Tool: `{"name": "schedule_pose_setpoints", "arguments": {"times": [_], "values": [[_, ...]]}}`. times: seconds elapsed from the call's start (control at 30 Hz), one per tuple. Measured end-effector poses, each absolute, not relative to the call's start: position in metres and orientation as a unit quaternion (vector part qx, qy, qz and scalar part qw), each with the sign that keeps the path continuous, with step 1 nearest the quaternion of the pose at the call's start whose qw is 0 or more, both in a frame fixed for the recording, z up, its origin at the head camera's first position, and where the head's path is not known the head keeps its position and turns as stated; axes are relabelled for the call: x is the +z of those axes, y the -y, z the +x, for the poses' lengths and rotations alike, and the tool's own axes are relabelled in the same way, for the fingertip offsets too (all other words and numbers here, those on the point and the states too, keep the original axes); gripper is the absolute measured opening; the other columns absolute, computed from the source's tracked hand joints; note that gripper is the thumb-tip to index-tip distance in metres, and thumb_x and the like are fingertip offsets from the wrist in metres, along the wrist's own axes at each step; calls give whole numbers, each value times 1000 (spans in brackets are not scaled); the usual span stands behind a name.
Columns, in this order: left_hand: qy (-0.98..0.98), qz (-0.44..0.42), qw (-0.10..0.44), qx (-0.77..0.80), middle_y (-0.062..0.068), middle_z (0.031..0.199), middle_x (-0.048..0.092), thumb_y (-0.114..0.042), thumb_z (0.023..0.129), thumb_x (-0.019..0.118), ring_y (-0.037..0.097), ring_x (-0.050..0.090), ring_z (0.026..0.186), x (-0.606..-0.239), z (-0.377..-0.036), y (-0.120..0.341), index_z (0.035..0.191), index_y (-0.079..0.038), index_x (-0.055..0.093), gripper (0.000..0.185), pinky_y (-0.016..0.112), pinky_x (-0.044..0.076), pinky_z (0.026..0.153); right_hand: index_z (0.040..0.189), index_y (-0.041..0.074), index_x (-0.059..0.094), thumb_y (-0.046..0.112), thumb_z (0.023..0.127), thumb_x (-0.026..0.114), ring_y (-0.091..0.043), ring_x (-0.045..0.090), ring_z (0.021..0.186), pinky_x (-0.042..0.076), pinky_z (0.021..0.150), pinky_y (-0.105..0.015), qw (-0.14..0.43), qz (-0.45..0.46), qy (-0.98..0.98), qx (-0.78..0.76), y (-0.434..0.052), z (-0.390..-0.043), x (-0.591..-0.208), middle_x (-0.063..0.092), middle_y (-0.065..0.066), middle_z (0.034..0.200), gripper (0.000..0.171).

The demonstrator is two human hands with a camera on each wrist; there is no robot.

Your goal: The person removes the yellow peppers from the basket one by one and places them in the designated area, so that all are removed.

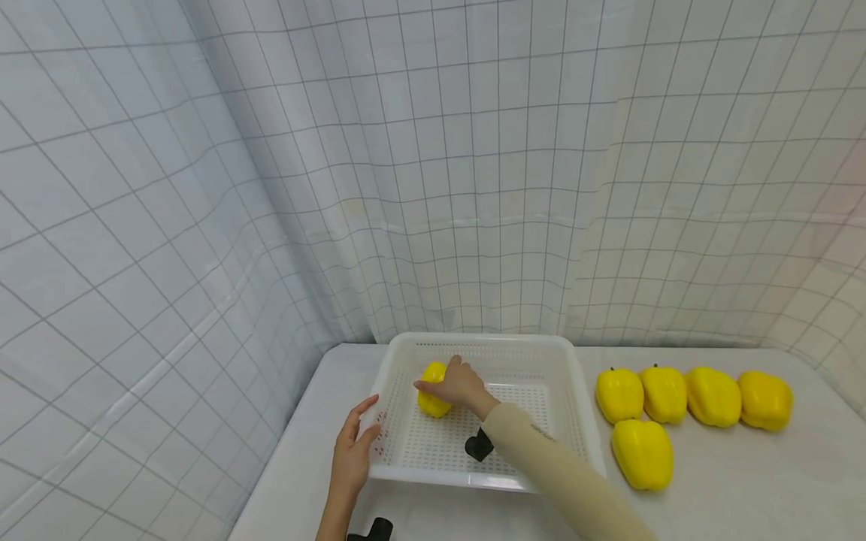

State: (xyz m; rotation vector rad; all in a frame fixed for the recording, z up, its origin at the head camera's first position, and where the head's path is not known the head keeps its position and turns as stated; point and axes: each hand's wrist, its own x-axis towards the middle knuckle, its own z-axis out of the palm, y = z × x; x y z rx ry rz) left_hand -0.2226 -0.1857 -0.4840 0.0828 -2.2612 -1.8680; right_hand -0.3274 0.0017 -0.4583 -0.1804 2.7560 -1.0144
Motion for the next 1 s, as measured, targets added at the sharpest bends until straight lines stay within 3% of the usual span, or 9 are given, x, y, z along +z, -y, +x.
{"name": "schedule_pose_setpoints", "arguments": {"times": [0.23, 0.5, 0.73, 1.0], "values": [[769, 36, 105, -630, 16, 142, 43, -1, 94, 49, 30, 49, 115, -483, -223, 184, 138, -10, 49, 45, 34, 45, 84, 138, -12, 29, 54, 79, 66, -33, 56, 93, 45, 83, -47, 94, -65, -933, -341, -3, -329, -459, 56, -24, 112, 96], [772, 34, 101, -627, 17, 143, 41, -2, 94, 49, 31, 48, 116, -483, -225, 185, 138, -9, 48, 45, 36, 46, 83, 126, -4, 39, 43, 77, 72, -25, 54, 85, 46, 82, -44, 129, -94, -901, -404, -11, -328, -460, 55, -13, 98, 75], [775, 38, 104, -622, 17, 143, 41, -2, 94, 50, 31, 45, 120, -482, -224, 185, 138, -9, 48, 45, 39, 43, 87, 126, -1, 38, 38, 77, 75, -25, 54, 89, 44, 86, -44, 162, -120, -886, -417, -18, -326, -461, 58, -12, 100, 73], [771, 36, 102, -627, 19, 143, 40, -1, 94, 48, 32, 48, 117, -483, -223, 186, 139, -8, 47, 46, 33, 46, 80, 128, 3, 40, 42, 75, 76, -25, 54, 94, 44, 88, -44, 162, -120, -886, -417, -24, -326, -467, 58, -13, 106, 75]]}}
